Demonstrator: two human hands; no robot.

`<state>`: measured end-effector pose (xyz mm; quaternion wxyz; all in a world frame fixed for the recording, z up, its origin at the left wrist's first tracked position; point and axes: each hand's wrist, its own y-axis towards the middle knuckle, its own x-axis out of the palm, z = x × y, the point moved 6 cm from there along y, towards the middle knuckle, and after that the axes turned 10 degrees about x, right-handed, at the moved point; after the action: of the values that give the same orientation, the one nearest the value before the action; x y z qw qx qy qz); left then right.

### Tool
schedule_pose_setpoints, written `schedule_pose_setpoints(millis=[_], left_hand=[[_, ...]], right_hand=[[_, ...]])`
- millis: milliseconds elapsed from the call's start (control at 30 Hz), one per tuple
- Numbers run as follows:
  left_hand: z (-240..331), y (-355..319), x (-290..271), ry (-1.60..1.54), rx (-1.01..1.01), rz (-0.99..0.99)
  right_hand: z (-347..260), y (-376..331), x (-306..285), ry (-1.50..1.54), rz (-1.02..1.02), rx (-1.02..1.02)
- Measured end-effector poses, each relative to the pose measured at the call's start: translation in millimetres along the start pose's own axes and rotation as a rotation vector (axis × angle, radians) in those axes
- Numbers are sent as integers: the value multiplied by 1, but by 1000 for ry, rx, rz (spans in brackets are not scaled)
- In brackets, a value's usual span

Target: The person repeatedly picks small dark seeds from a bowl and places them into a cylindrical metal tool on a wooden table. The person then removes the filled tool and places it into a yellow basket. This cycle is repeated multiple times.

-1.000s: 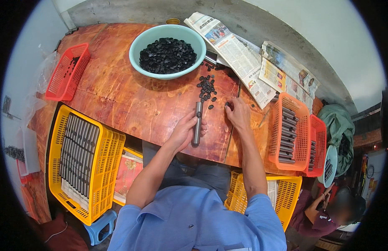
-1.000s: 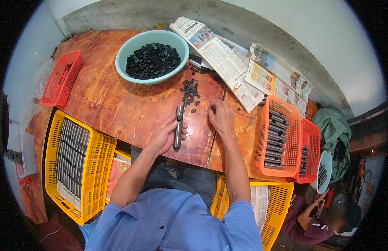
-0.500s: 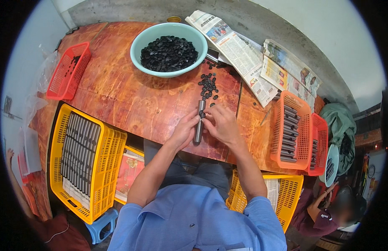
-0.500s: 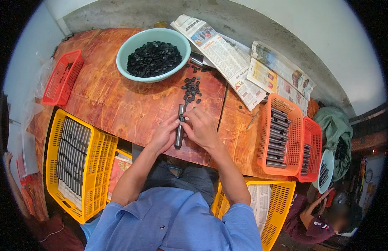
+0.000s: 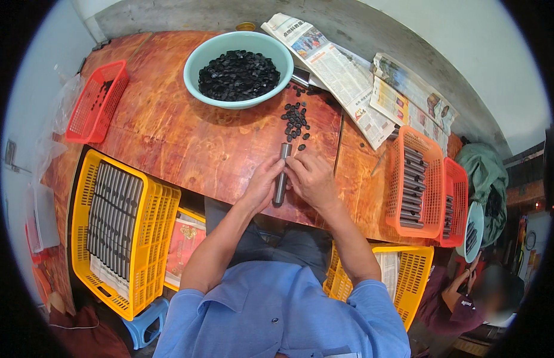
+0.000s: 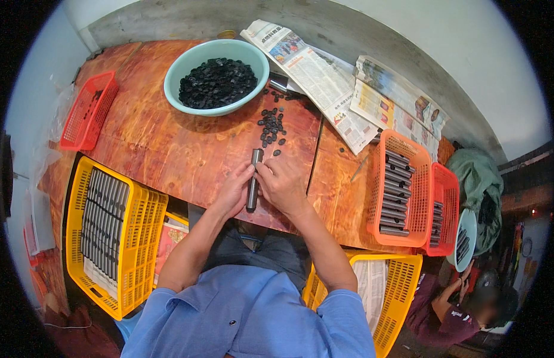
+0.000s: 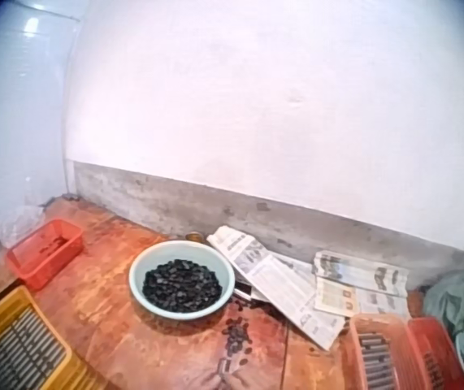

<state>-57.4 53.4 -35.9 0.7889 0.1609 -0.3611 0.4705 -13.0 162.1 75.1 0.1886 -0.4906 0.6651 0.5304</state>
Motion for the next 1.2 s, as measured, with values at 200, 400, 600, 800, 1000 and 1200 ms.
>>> schedule_pose_setpoints(millis=[200,400,600,800,1000,1200], left_hand=[[7,-24,20,211,-259,15],[-1,-41,31,291,-322,-12],[-4,-44,28,333,-308,-56],[-8,-45,25,396,-270,-141],[-5,-43,31,375,-238,-206],[-1,-45,33,449,-225,-217]], right_hand=[[47,-26,23,799,6,745],[50,-42,32,1113,-257,910],[47,-47,30,1186,-303,926],[48,-50,22,1227,-236,939],[57,-49,11,1202,-135,913],[59,-50,10,1165,-102,880]])
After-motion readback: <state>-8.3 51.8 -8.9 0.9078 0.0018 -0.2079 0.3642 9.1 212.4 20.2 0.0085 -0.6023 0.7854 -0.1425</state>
